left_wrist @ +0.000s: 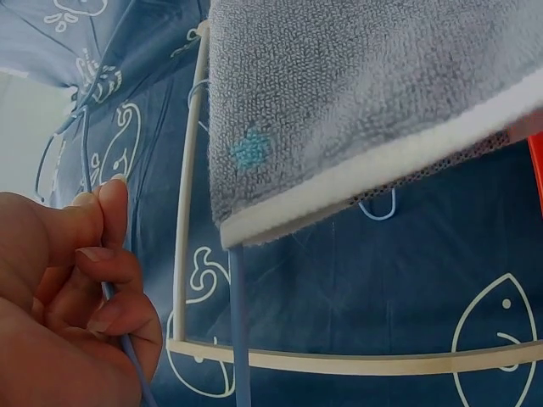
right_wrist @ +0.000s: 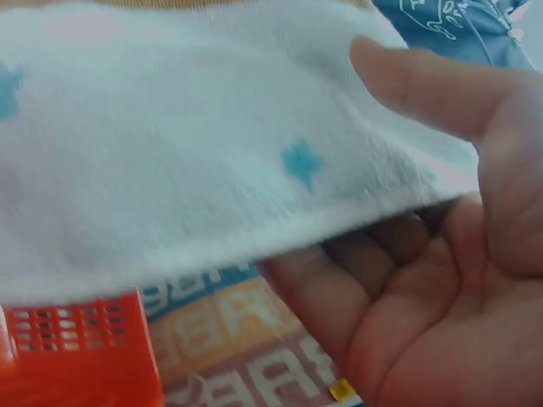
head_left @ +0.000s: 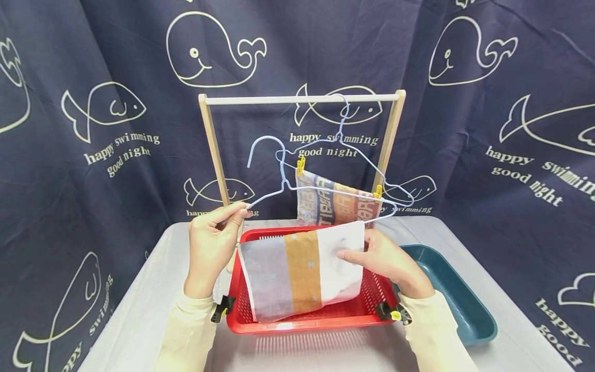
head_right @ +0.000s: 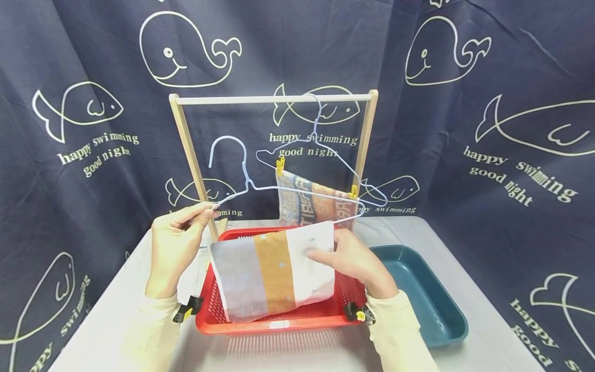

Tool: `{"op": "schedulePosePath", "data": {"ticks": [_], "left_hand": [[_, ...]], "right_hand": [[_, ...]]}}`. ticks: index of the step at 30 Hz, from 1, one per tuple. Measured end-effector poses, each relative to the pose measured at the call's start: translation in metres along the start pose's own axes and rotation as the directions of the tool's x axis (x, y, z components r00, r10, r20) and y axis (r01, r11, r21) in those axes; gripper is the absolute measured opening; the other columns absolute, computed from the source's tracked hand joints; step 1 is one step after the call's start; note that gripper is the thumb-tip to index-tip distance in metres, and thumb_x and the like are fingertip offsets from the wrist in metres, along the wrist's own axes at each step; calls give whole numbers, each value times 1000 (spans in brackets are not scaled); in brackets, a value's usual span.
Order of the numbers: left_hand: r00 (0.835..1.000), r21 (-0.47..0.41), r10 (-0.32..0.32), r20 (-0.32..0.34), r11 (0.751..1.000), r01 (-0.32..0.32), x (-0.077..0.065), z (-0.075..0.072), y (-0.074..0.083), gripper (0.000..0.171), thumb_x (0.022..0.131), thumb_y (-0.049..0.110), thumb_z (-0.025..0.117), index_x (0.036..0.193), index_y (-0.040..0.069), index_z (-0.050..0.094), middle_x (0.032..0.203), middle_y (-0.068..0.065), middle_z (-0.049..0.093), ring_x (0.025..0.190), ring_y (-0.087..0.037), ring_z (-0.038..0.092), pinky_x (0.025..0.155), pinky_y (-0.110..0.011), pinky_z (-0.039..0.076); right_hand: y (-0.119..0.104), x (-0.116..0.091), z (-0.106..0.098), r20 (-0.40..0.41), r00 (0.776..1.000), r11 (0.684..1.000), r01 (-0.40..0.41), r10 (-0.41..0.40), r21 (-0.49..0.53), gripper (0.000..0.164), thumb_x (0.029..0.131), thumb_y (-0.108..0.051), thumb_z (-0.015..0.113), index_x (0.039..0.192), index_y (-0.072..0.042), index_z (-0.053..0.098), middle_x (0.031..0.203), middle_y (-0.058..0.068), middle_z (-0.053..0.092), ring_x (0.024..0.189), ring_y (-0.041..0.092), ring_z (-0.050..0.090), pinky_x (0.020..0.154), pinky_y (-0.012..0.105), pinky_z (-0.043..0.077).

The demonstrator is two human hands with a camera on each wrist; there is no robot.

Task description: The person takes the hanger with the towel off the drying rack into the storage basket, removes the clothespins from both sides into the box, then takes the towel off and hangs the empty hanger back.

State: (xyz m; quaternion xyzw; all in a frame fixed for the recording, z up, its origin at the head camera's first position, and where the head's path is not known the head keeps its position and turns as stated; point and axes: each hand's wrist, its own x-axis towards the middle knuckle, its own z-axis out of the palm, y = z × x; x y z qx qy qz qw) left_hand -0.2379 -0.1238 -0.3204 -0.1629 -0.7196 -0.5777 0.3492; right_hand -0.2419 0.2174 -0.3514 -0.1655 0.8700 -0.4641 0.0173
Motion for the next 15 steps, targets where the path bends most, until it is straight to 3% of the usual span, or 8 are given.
{"op": "schedulePosePath", "data": {"ticks": [9, 15], "left_hand": [[1000, 21, 26, -4, 999, -26, 1, 1, -2, 18, 92, 2, 76, 107, 10, 83, 88, -6, 80, 63, -8, 64, 47, -19, 42], [999, 20, 36, -7, 999, -36, 1, 1, -3, 19, 92, 2, 76, 106, 12, 83, 88, -5, 80, 60, -10, 62, 46, -20, 42]], "right_hand": [[-1, 3, 8, -10, 998, 992, -53, 54, 114, 34, 84, -26, 87, 109, -7, 75, 95, 7, 78, 84, 23, 75, 74, 36, 62], [0, 4, 10, -23, 1000, 992, -8, 11, 123, 32, 83, -19, 88, 109, -4, 74, 94, 8, 78, 83, 23, 76, 72, 36, 62]]}}
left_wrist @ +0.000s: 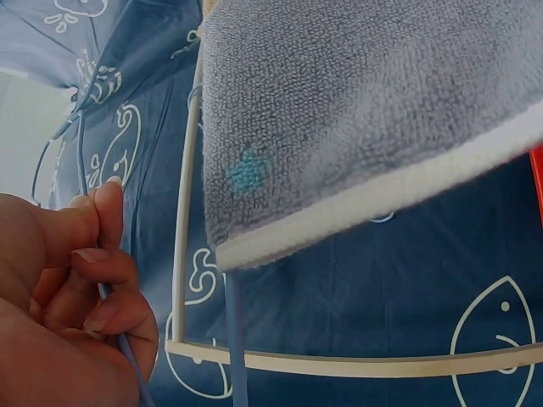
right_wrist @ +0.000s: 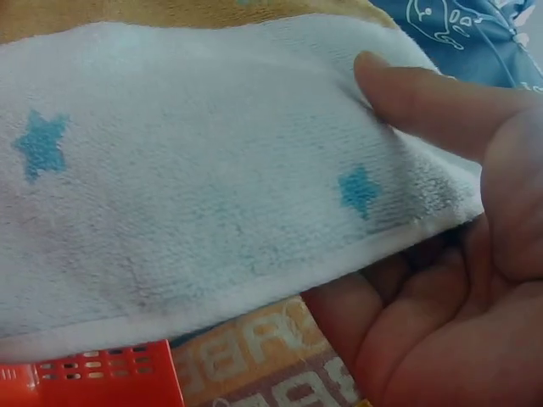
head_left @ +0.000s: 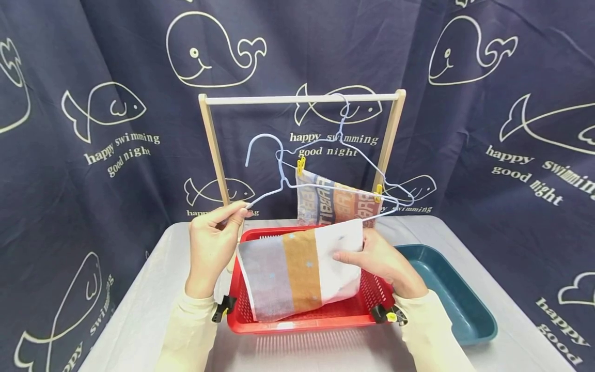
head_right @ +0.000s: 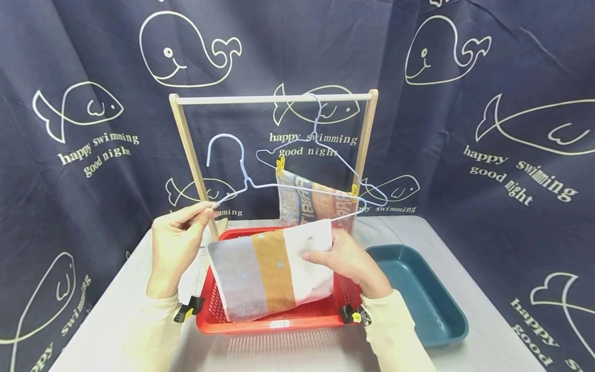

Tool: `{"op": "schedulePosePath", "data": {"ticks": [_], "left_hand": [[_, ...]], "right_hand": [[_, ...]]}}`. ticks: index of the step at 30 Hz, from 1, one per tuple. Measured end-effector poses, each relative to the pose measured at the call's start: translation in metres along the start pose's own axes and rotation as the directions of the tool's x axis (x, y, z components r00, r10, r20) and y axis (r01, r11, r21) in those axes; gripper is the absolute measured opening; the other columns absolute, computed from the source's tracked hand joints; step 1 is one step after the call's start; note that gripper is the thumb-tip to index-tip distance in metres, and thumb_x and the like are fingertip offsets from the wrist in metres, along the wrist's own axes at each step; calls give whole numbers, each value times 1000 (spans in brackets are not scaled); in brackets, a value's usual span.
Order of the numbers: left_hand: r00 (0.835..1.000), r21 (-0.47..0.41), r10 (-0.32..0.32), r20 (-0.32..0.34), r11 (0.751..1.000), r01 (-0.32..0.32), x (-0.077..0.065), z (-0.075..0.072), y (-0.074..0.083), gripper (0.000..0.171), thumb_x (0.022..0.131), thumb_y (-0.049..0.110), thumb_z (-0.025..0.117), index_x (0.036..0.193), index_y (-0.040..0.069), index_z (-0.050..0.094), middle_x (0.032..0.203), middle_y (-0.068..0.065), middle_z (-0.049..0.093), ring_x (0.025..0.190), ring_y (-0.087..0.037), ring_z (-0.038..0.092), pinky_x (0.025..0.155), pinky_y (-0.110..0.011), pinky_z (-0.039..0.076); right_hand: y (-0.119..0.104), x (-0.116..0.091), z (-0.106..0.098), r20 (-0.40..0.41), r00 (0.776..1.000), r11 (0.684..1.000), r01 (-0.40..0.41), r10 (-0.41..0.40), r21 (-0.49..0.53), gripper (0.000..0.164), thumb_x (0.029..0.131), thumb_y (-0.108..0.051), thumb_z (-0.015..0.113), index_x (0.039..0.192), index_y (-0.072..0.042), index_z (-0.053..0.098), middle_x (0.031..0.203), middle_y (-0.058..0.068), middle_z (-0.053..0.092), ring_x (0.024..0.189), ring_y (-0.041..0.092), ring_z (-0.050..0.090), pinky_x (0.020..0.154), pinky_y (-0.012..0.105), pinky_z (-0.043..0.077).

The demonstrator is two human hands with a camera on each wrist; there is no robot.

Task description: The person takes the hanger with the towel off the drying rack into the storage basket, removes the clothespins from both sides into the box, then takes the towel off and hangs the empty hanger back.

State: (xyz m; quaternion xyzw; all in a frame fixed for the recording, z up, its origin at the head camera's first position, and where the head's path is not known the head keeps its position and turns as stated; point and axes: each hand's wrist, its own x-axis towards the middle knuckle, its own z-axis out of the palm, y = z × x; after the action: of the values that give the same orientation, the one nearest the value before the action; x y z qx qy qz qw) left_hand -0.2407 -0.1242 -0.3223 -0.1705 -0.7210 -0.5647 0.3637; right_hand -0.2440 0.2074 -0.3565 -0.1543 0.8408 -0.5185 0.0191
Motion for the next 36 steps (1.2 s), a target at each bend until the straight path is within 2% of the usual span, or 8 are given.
{"op": "schedulePosePath", "data": {"ticks": [4, 8, 13, 19, 29, 36], "left_hand": [[1000, -4, 2, -5, 1000, -2, 0, 0, -1, 19, 92, 3, 76, 106, 14, 83, 88, -5, 80, 62, -9, 64, 46, -20, 42], [1000, -8, -2, -5, 1000, 2, 1, 0, -1, 20, 92, 3, 77, 107, 15, 83, 88, -4, 80, 68, -9, 68, 48, -20, 44], [1000, -5, -5, -3, 1000, 5, 1, 0, 0, 21, 92, 2, 77, 107, 14, 83, 88, -4, 80, 72, -8, 71, 52, -18, 47], [1000, 4, -1, -12, 1000, 2, 1, -1, 0, 20, 91, 1, 77, 107, 13, 83, 88, -4, 80, 77, -6, 73, 57, -17, 51], [1000, 11, 16, -18, 1000, -16, 0, 0, 0, 20, 91, 1, 77, 106, 12, 83, 88, -5, 80, 75, -5, 72, 57, -17, 50], [999, 5, 30, -24, 1000, -30, 0, 0, 0, 20, 91, 1, 77, 107, 11, 83, 89, -7, 80, 78, -3, 73, 58, -16, 51]], "right_hand": [[-1, 1, 1, 9, 999, 999, 50, -50, -12, 32, 83, -14, 87, 110, -2, 74, 96, 9, 78, 83, 21, 75, 73, 35, 62], [0, 1, 1, 18, 997, 993, 76, -74, -90, 30, 83, -13, 86, 109, -3, 74, 94, 7, 77, 81, 17, 73, 73, 33, 61], [0, 0, 0, 15, 995, 966, 101, -100, -237, 27, 82, -16, 87, 104, -7, 74, 89, 0, 76, 77, 13, 70, 72, 32, 59], [2, -2, -3, 21, 991, 935, 133, -133, -328, 24, 82, -14, 86, 101, -7, 75, 86, -2, 75, 75, 11, 69, 73, 33, 58], [4, -3, -4, 37, 988, 914, 152, -149, -377, 24, 81, -13, 86, 102, -7, 75, 86, -2, 75, 74, 9, 68, 71, 32, 58], [4, -3, -3, 53, 986, 915, 164, -155, -370, 29, 79, -11, 87, 104, -5, 73, 88, 0, 75, 75, 10, 68, 71, 33, 58]]}}
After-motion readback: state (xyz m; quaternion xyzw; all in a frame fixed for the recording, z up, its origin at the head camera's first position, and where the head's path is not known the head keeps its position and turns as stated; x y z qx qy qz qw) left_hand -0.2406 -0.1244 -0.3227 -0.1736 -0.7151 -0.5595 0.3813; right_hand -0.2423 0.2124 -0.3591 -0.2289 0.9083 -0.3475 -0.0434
